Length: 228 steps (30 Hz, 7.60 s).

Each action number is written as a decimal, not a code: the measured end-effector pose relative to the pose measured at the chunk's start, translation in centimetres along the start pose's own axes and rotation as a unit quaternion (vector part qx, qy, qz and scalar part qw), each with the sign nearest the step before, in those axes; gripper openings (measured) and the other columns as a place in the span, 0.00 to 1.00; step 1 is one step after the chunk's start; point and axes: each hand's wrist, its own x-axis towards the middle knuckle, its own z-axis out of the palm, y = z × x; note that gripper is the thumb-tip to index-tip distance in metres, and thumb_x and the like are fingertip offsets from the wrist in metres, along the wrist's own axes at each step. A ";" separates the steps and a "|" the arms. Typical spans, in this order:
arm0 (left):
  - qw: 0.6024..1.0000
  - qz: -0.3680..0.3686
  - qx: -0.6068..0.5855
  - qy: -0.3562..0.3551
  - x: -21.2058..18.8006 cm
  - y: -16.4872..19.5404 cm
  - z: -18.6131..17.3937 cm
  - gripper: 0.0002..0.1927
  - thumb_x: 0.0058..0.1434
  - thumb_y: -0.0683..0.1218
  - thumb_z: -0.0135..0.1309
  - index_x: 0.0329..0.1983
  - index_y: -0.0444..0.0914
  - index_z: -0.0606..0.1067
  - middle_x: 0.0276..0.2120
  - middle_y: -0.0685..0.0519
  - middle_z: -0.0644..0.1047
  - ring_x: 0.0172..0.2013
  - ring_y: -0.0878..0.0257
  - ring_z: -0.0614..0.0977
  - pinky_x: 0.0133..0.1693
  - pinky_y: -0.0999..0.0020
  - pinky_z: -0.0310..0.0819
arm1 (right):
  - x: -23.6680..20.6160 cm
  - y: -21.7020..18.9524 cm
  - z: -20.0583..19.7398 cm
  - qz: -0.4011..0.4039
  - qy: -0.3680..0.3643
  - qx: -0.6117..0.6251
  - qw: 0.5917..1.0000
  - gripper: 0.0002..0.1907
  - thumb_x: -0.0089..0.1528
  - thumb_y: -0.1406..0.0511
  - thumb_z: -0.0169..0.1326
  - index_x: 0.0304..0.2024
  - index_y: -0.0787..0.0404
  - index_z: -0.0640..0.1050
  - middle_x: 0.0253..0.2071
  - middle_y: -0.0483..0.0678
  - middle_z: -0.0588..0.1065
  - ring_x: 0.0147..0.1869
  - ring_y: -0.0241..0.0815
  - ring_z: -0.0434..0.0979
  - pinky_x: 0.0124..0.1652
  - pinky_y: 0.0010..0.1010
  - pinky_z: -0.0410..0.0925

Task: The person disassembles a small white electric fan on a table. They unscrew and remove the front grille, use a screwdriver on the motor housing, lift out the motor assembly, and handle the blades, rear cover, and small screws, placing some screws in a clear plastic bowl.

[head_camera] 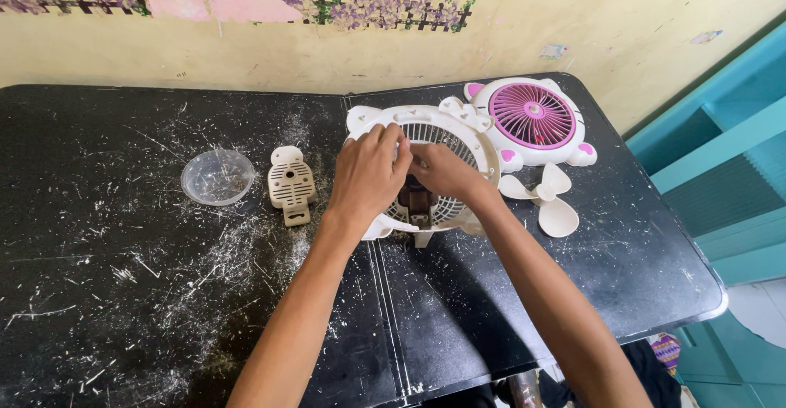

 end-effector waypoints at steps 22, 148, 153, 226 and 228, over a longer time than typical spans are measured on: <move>0.998 -0.028 -0.032 -0.051 -0.1 -0.1 -0.2 0.08 0.72 0.47 0.47 0.42 0.38 0.72 0.32 0.47 0.80 0.33 0.49 0.82 0.39 0.52 0.72 | -0.1 0.1 -0.2 -0.022 0.014 0.001 1.000 0.14 0.66 0.63 0.50 0.49 0.65 0.79 0.38 0.61 0.81 0.44 0.63 0.81 0.44 0.46 0.71; 0.976 -0.106 -0.183 -0.043 0.3 -0.8 -1.3 0.19 0.60 0.50 0.65 0.36 0.33 0.71 0.28 0.43 0.80 0.26 0.56 0.83 0.30 0.60 0.75 | -0.9 -1.6 -1.0 -0.040 0.023 -0.022 0.999 0.20 0.50 0.67 0.67 0.44 0.64 0.77 0.36 0.51 0.83 0.41 0.50 0.84 0.46 0.40 0.73; 0.938 -0.171 -0.291 -0.076 0.4 -0.8 -0.5 0.15 0.63 0.45 0.62 0.40 0.31 0.70 0.33 0.45 0.80 0.25 0.63 0.83 0.25 0.65 0.77 | -0.7 -1.6 -0.9 -0.055 0.037 -0.098 0.993 0.19 0.50 0.65 0.67 0.42 0.63 0.78 0.32 0.47 0.84 0.41 0.50 0.84 0.49 0.45 0.68; 0.953 -0.155 -0.257 -0.052 0.7 -1.3 -1.8 0.17 0.56 0.45 0.69 0.36 0.31 0.72 0.28 0.49 0.81 0.26 0.63 0.85 0.26 0.66 0.76 | -0.4 -1.0 -0.9 -0.013 0.012 -0.167 0.986 0.13 0.48 0.59 0.69 0.31 0.57 0.84 0.33 0.45 0.82 0.41 0.44 0.80 0.53 0.44 0.56; 0.958 -0.163 -0.231 -0.047 0.8 -1.2 -1.8 0.20 0.55 0.47 0.70 0.33 0.32 0.71 0.26 0.48 0.79 0.25 0.62 0.84 0.26 0.65 0.75 | -0.7 -1.2 -1.2 -0.028 0.017 -0.160 0.987 0.09 0.47 0.58 0.69 0.27 0.53 0.86 0.30 0.45 0.81 0.39 0.44 0.79 0.52 0.45 0.55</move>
